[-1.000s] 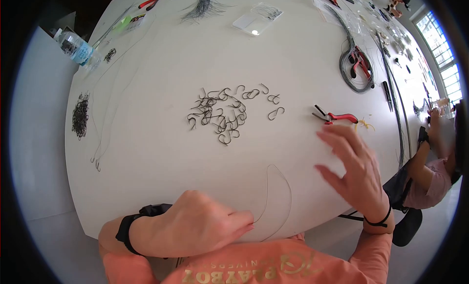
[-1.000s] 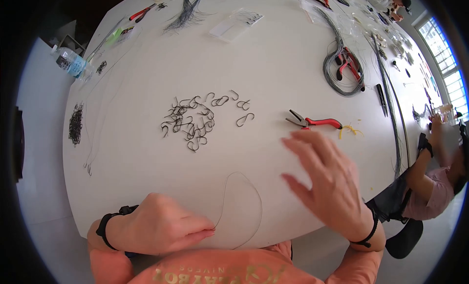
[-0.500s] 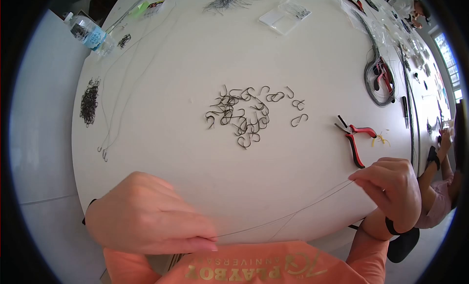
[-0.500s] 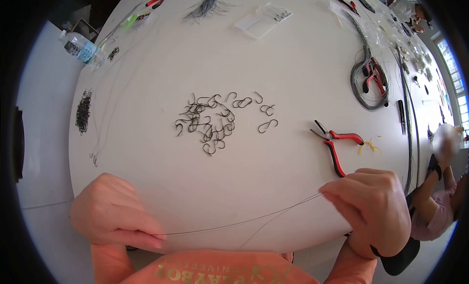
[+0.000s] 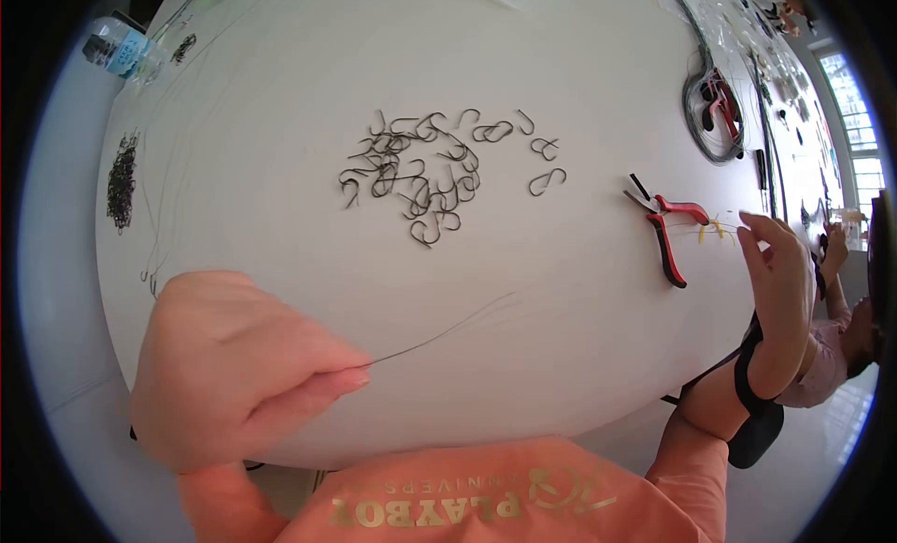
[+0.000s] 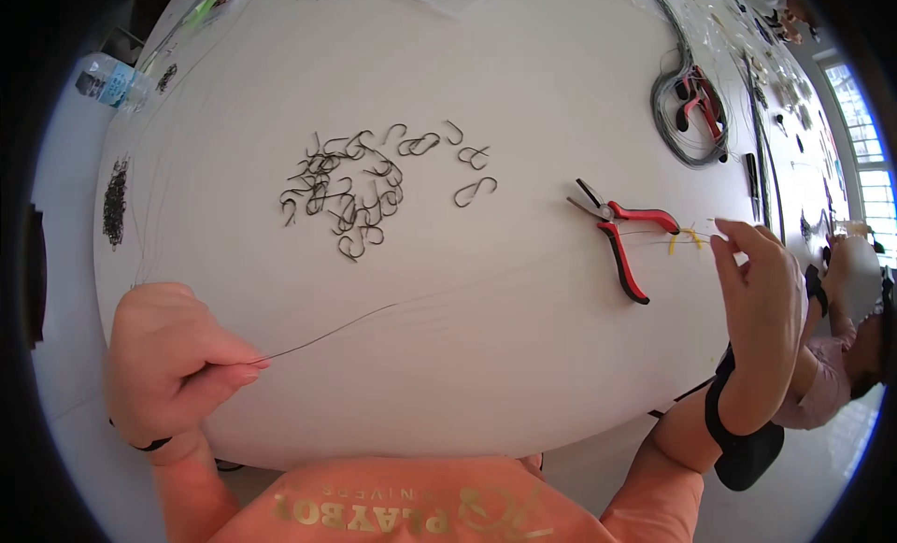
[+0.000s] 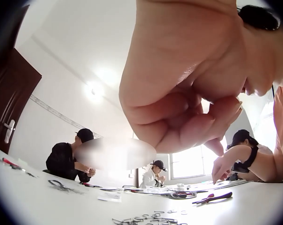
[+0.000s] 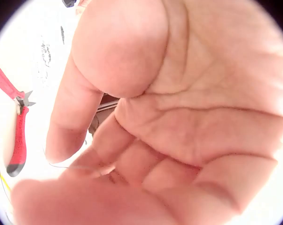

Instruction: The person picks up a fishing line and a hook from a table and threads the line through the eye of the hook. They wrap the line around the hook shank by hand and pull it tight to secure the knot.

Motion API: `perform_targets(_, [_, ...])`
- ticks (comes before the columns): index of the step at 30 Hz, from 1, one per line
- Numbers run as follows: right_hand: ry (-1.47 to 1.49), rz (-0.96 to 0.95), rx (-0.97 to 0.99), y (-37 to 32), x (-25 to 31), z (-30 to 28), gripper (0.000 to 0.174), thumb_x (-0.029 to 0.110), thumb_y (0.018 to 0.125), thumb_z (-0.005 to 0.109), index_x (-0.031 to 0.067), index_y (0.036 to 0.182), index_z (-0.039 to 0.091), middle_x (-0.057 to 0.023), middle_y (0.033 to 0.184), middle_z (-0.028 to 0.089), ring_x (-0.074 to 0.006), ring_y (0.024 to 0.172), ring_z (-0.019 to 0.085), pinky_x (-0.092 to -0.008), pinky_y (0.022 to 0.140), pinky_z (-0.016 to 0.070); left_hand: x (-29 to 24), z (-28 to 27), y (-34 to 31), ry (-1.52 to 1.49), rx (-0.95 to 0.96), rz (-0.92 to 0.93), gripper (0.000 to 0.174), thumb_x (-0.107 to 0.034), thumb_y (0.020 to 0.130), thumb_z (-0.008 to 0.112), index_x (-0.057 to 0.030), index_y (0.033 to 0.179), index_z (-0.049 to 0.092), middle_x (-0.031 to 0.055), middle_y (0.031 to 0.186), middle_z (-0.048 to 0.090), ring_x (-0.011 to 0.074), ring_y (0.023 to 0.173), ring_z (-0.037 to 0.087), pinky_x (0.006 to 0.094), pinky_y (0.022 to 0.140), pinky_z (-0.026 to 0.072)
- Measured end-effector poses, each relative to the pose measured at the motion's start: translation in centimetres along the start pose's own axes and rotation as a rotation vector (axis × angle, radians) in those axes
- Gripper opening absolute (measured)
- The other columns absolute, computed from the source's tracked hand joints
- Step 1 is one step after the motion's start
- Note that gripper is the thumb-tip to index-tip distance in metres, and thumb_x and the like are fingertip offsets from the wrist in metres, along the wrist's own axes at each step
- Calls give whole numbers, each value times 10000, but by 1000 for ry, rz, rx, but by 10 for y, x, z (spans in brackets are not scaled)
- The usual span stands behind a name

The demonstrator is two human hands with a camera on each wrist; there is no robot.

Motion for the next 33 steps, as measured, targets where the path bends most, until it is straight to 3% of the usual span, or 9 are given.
perform_targets(4, [84,-274,-75,-12,79,-16,493,128,881,719,128,1359,596,-102,1327,632,-155,692,687,-254,516,478,-6,30,1,122,133,124,170,-152,688,840,-120,735,680,-21,597,617,163,460,530,315,473,356])
perform_targets(8, [871,-914,454,-45,159,-27,531,50,870,718,-90,1344,523,-277,1257,618,-247,763,722,-315,573,563,-23,46,-2,98,220,242,68,-111,751,697,-119,810,663,-33,575,507,145,498,540,303,441,367])
perform_targets(12, [1186,-957,537,-50,199,-16,581,47,846,754,-134,1332,492,-272,1159,648,-262,760,720,-339,613,583,-21,44,-9,-25,290,195,77,-109,767,668,-105,844,663,-25,602,533,135,503,545,290,440,372])
perform_targets(14, [1056,-946,312,-48,200,-10,643,67,823,786,-113,1353,469,-208,1022,686,-265,760,721,-345,609,584,-22,44,-9,100,190,287,72,-109,796,658,-75,856,642,-14,593,528,148,494,546,304,430,378])
perform_targets(18, [853,-990,256,-44,188,-2,342,12,757,795,-12,1065,649,-62,774,651,-208,633,654,-303,497,502,-8,47,-3,-5,273,161,173,-136,812,759,-93,759,600,-14,574,515,169,474,506,289,426,357])
perform_targets(22, [880,-976,192,-40,186,9,269,1,689,673,13,955,630,-45,721,534,-169,566,546,-276,454,452,-3,42,4,-90,214,113,222,-129,818,754,-107,724,554,-8,573,514,184,476,511,309,429,367])
perform_targets(25, [783,-964,226,-36,182,11,209,-5,686,667,28,878,593,-43,703,504,-181,566,538,-305,460,439,7,32,8,-24,384,0,172,-136,830,750,-109,757,596,-23,662,582,182,592,565,334,598,461])
perform_targets(30, [496,-799,279,-25,167,20,204,9,695,689,61,796,520,-38,650,473,-208,556,536,-350,476,427,32,11,14,414,-22,28,165,-207,787,791,-108,887,704,21,1050,651,222,964,619,476,1003,368])
perform_targets(33, [553,-741,186,-22,169,20,209,24,734,727,69,806,536,-33,646,481,-202,541,535,-344,465,422,45,8,21,416,-80,-70,202,-134,743,814,-78,907,709,40,1055,641,225,975,636,399,888,468])
Point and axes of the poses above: each hand's wrist, its own y-axis towards the middle knuckle, its own z-axis out of the palm, x = y × z, the point moved 3 cm from there along y, towards the middle knuckle
